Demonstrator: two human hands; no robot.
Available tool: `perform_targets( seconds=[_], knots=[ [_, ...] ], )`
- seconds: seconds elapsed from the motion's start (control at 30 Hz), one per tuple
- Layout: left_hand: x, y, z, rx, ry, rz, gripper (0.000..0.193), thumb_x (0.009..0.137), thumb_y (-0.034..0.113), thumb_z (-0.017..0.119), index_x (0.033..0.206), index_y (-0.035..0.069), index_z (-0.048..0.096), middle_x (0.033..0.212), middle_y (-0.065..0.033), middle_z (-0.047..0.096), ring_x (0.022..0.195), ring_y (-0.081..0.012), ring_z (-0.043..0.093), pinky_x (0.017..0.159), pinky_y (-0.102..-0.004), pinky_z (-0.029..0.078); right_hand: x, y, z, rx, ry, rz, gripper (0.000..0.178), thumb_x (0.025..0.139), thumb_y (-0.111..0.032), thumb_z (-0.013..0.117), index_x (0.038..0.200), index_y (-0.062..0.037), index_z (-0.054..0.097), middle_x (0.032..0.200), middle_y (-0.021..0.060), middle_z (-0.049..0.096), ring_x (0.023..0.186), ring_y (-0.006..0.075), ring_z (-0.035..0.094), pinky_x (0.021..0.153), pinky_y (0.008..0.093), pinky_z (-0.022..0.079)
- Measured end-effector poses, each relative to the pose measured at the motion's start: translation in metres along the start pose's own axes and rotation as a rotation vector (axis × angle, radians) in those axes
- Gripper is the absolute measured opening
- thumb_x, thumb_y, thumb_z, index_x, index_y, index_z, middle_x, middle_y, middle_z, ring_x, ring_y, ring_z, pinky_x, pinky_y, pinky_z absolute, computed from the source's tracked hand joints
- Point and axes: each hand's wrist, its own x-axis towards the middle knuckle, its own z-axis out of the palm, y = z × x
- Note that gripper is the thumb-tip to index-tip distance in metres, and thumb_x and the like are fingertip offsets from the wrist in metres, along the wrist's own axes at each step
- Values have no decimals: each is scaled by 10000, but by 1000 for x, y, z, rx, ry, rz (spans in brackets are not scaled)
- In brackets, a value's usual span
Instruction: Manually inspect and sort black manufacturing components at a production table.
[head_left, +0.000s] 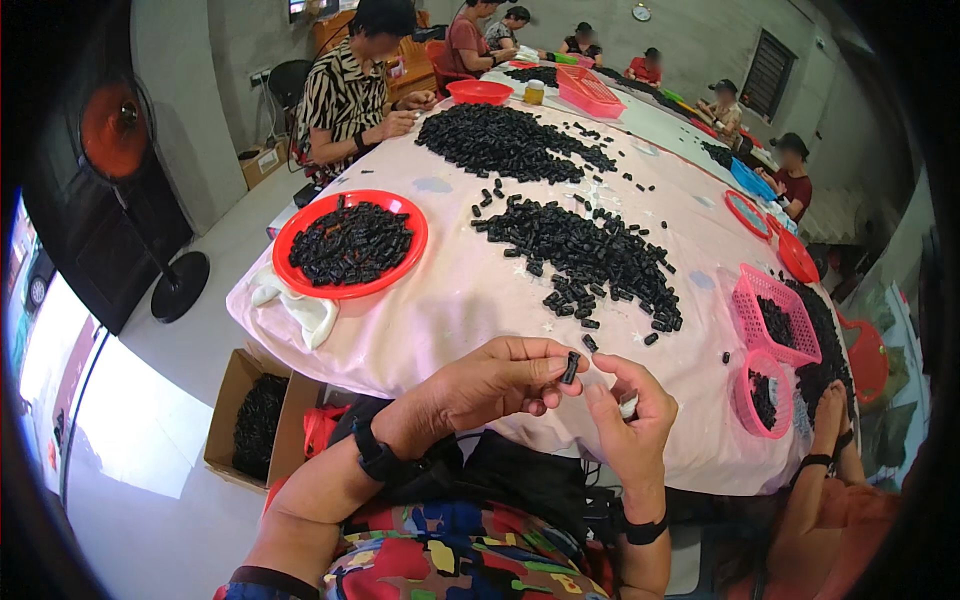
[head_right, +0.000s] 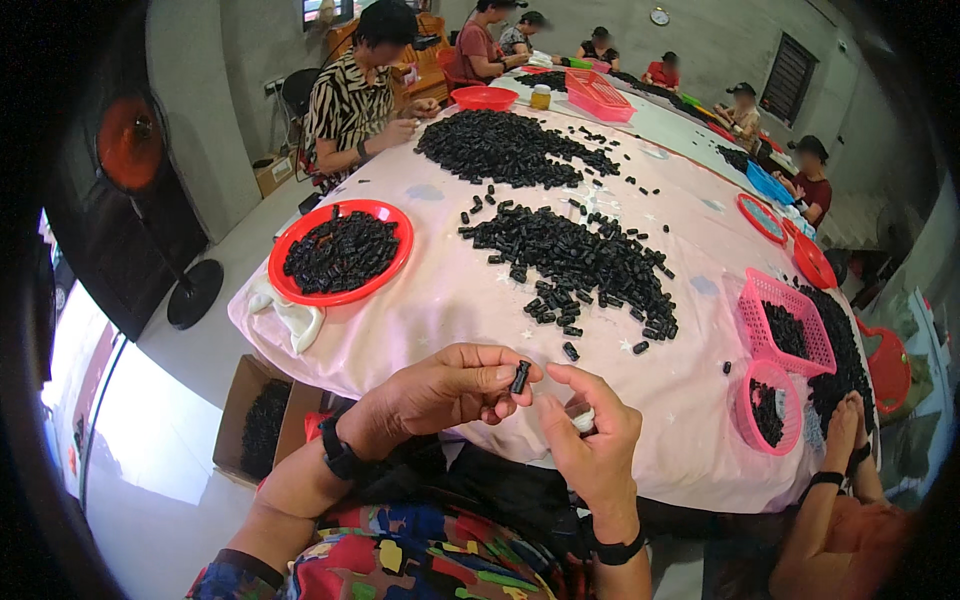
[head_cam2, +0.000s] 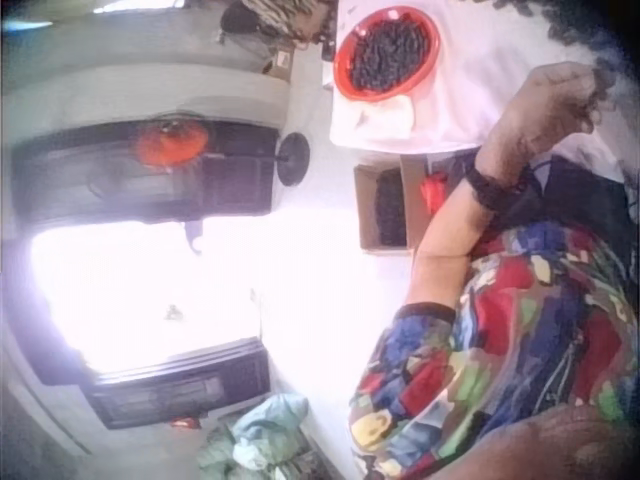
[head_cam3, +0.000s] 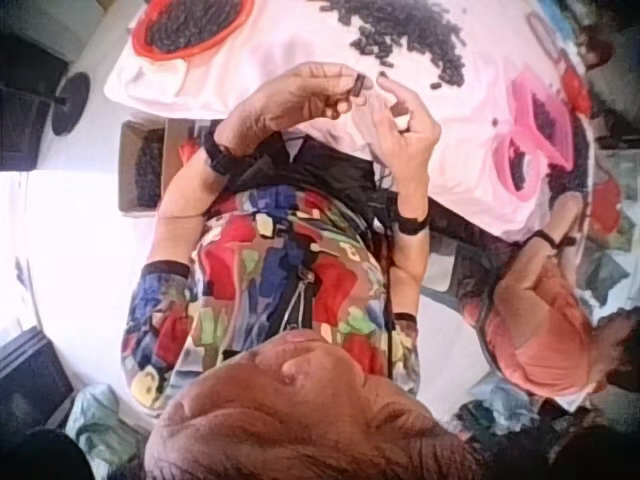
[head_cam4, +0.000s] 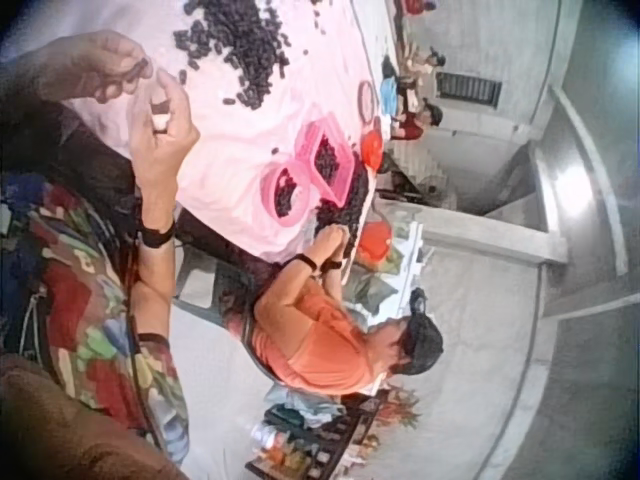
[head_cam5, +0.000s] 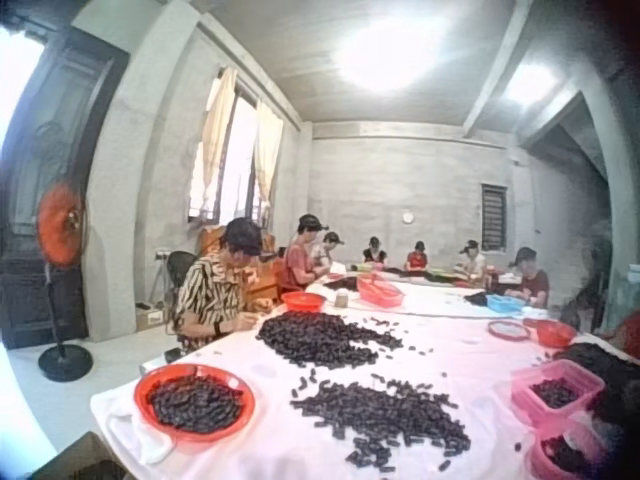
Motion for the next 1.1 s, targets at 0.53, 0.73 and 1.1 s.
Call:
perform_targets(
  seconds=[0.53, 0.73, 1.1],
  knots=[
    [1, -9, 2, -117, -18, 5, 248, 945, 176, 560, 1150, 44, 603, 936, 3, 625, 761, -65, 557, 691, -220, 454, -4, -7, 7, -222, 27, -308, 311, 696, -39, 784, 990, -40, 682, 655, 71, 633, 442, 121, 511, 424, 225, 389],
    [-1, -9, 7, -105, -19, 23, 268, 946, 174, 561, 1165, 25, 598, 936, 2, 627, 755, -54, 555, 685, -215, 457, -4, -10, 2, -442, 39, -484, 290, 682, -44, 786, 957, -71, 697, 552, 43, 527, 419, 167, 479, 398, 265, 358],
    [-5, -9, 14, -60, -64, 72, 291, 933, 187, 588, 1176, 28, 604, 886, 26, 595, 727, -39, 500, 649, -190, 414, -9, -17, 0, -229, -12, -86, 388, 660, -302, 859, 722, -38, 581, 585, 49, 573, 461, 122, 526, 424, 245, 402]
  ],
)
